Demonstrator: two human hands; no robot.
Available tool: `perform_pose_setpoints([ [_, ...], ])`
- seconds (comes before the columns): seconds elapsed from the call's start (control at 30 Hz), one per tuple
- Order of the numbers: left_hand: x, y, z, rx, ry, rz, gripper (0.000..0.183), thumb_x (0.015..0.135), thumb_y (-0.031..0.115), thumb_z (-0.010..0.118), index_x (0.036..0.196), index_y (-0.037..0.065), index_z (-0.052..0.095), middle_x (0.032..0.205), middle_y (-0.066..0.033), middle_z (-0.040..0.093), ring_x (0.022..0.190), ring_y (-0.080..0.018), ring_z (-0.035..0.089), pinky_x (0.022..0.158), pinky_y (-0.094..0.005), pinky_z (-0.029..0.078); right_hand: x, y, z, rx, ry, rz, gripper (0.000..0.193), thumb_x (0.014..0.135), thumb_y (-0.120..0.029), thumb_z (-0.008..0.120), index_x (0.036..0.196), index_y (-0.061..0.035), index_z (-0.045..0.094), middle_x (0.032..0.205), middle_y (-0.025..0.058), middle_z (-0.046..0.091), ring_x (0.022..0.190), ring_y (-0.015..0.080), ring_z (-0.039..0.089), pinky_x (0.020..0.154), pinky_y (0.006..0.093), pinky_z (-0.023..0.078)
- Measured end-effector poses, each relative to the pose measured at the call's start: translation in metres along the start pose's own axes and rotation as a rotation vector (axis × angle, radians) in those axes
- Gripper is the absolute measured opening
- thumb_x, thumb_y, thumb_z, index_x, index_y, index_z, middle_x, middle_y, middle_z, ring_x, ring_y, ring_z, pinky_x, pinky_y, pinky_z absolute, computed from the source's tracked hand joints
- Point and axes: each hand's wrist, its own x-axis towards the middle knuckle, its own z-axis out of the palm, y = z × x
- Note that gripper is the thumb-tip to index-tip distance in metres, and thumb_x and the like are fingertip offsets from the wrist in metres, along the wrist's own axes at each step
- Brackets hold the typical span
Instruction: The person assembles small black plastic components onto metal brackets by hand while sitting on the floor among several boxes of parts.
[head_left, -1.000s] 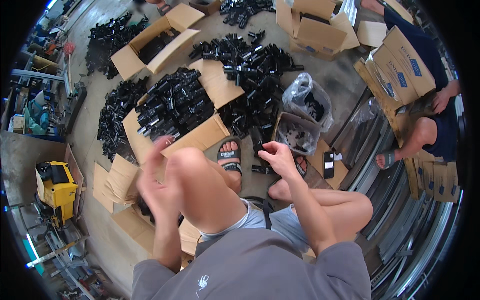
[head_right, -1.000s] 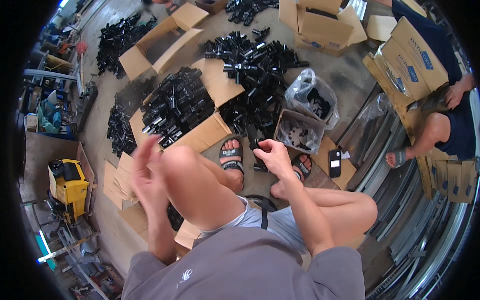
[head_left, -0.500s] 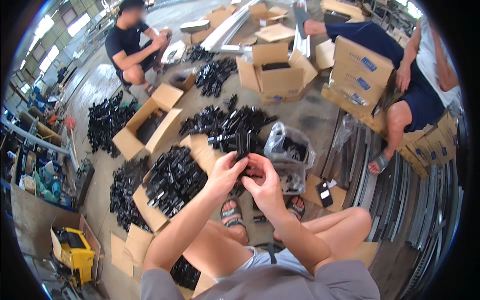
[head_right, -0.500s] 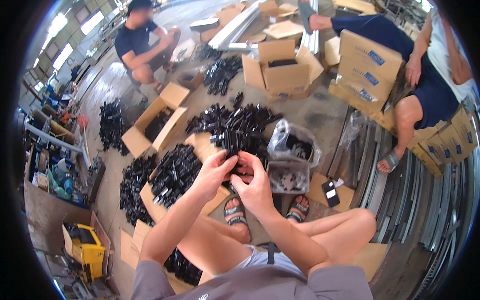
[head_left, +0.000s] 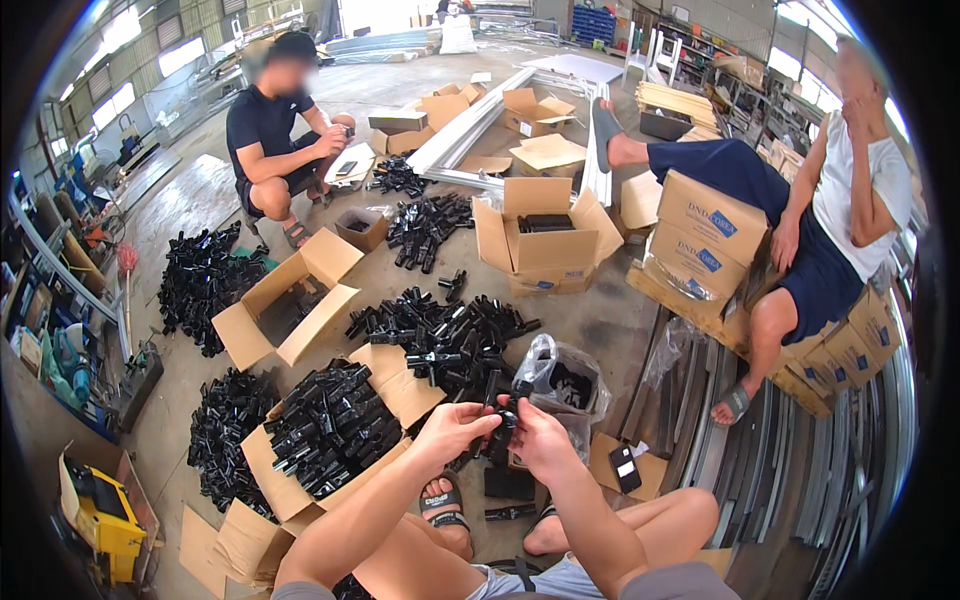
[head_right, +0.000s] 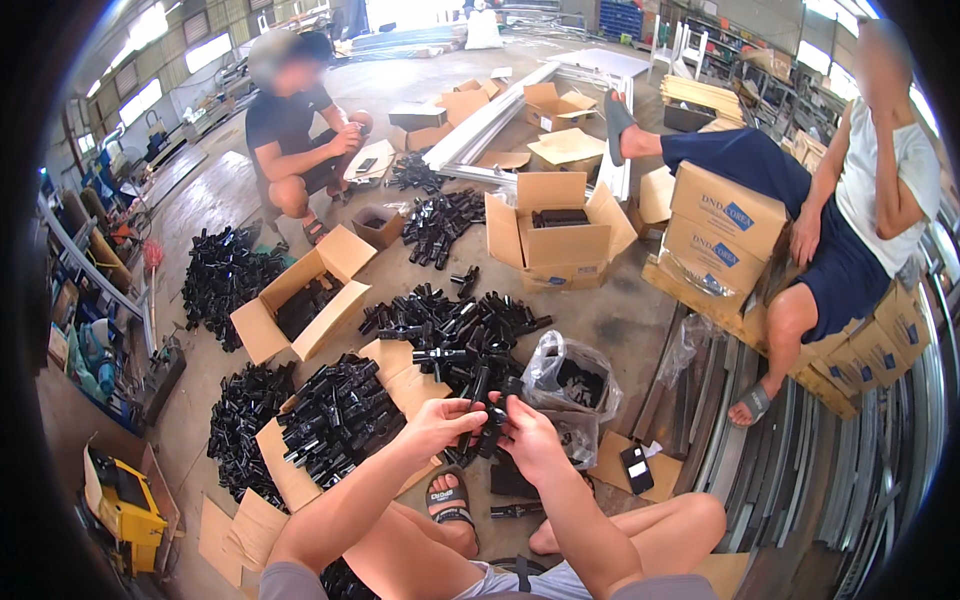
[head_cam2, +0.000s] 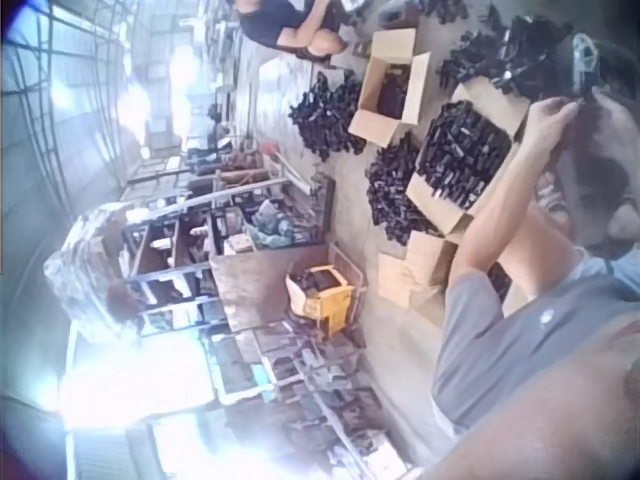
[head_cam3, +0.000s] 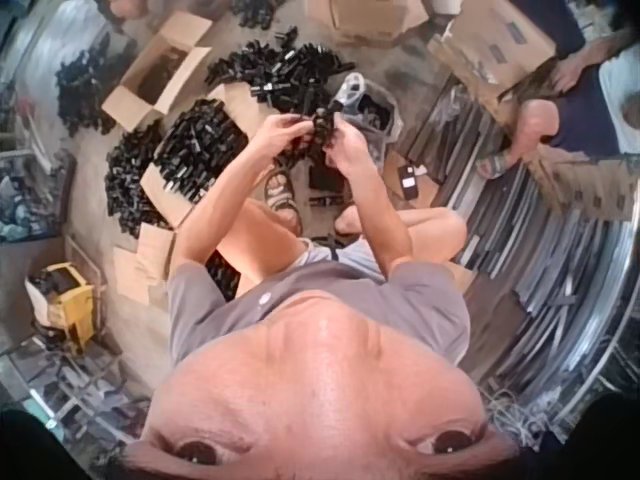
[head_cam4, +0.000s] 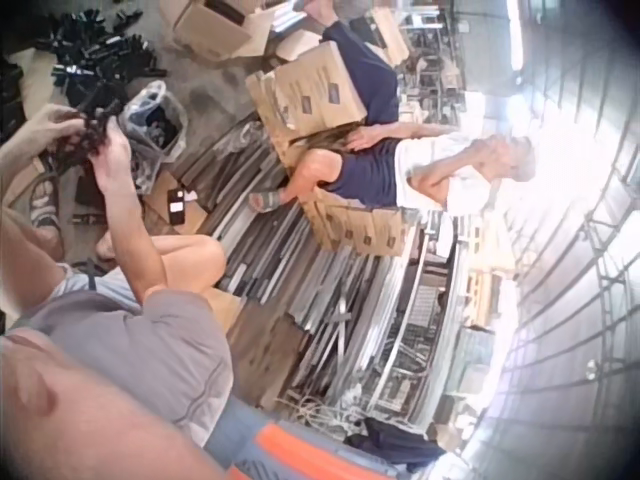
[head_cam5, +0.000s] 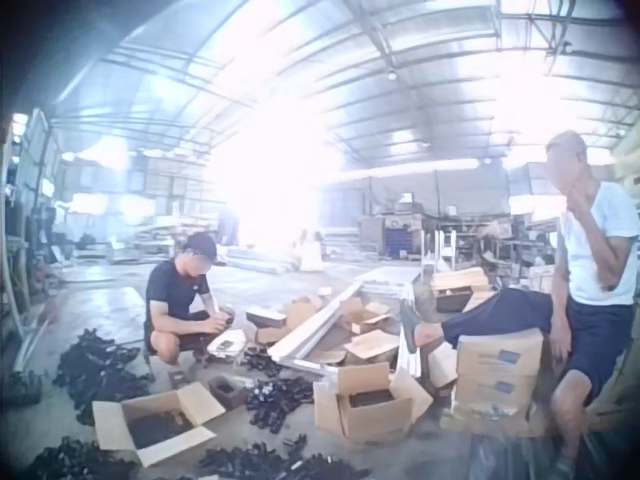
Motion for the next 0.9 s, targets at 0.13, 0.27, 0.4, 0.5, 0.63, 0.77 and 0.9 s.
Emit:
perform_pose_setpoints([
  [0.13, 0.006, -0.005, -0.017, -0.215, -0.035, -0.087, 0.041, 0.104, 0.038, 0.067, 0.125, 0.003, 0.066, 0.114, -0.0059, 0.073, 0.099, -0.0167, 0.071, 0.089, -0.0310, 0.058, 0.016, 0.001, -0.012, 0.323, -0.062, 0.001, 0.040, 0.110, -0.044, 0.047, 0.117, -0.0077, 0.063, 0.103, 0.0072, 0.068, 0.100, 0.0215, 0.064, 0.093, 0.0436, 0.049],
  [0.27, 0.009, 0.002, -0.022, -0.258, 0.032, -0.153, 0.037, 0.105, 0.039, 0.065, 0.125, 0.008, 0.063, 0.114, -0.0068, 0.071, 0.106, -0.0189, 0.070, 0.092, -0.0366, 0.058, 0.024, 0.004, -0.012, 0.304, -0.004, 0.024, 0.033, 0.109, -0.041, 0.054, 0.105, -0.0091, 0.061, 0.091, 0.0061, 0.064, 0.084, 0.0234, 0.064, 0.079, 0.0387, 0.052],
  [0.4, 0.000, 0.003, -0.015, -0.404, -0.202, -0.133, 0.031, 0.097, 0.015, 0.076, 0.126, 0.008, 0.064, 0.114, -0.0030, 0.071, 0.101, -0.0166, 0.070, 0.091, -0.0384, 0.060, 0.024, 0.009, 0.015, 0.128, 0.143, -0.200, 0.035, 0.110, -0.039, 0.052, 0.112, -0.0061, 0.062, 0.100, 0.0073, 0.069, 0.089, 0.0250, 0.071, 0.069, 0.0351, 0.052],
  [0.5, -0.005, 0.006, -0.002, -0.268, -0.168, -0.060, 0.022, 0.099, 0.012, 0.072, 0.120, 0.011, 0.066, 0.107, -0.0008, 0.072, 0.092, -0.0117, 0.068, 0.083, -0.0337, 0.059, 0.028, 0.013, 0.000, 0.071, 0.131, -0.205, 0.040, 0.111, -0.041, 0.048, 0.119, -0.0040, 0.061, 0.107, 0.0091, 0.070, 0.088, 0.0225, 0.071, 0.069, 0.0337, 0.053],
  [0.63, -0.004, -0.005, -0.005, -0.308, -0.162, -0.017, 0.029, 0.105, 0.021, 0.064, 0.131, 0.010, 0.057, 0.113, -0.0010, 0.070, 0.096, -0.0110, 0.066, 0.088, -0.0315, 0.056, 0.014, 0.000, 0.010, 0.042, 0.061, -0.125, 0.049, 0.110, -0.046, 0.048, 0.130, -0.0027, 0.060, 0.111, 0.0097, 0.069, 0.090, 0.0173, 0.067, 0.071, 0.0301, 0.054],
  [0.77, -0.013, 0.000, 0.000, -0.309, -0.215, -0.094, 0.033, 0.107, 0.014, 0.058, 0.139, 0.010, 0.053, 0.125, -0.0026, 0.063, 0.113, -0.0134, 0.063, 0.099, -0.0355, 0.056, 0.014, 0.006, 0.003, 0.016, 0.096, -0.169, 0.048, 0.111, -0.045, 0.050, 0.130, -0.0027, 0.059, 0.110, 0.0072, 0.067, 0.088, 0.0137, 0.063, 0.069, 0.0274, 0.052],
  [0.9, -0.017, 0.009, 0.008, -0.273, -0.223, 0.004, 0.056, 0.100, 0.010, 0.069, 0.151, 0.006, 0.046, 0.127, -0.0055, 0.064, 0.113, -0.0162, 0.065, 0.101, -0.0346, 0.056, 0.012, 0.011, 0.017, -0.021, 0.159, -0.246, 0.053, 0.108, -0.053, 0.049, 0.127, -0.0042, 0.060, 0.106, 0.0043, 0.065, 0.093, 0.0126, 0.062, 0.077, 0.0302, 0.055],
])
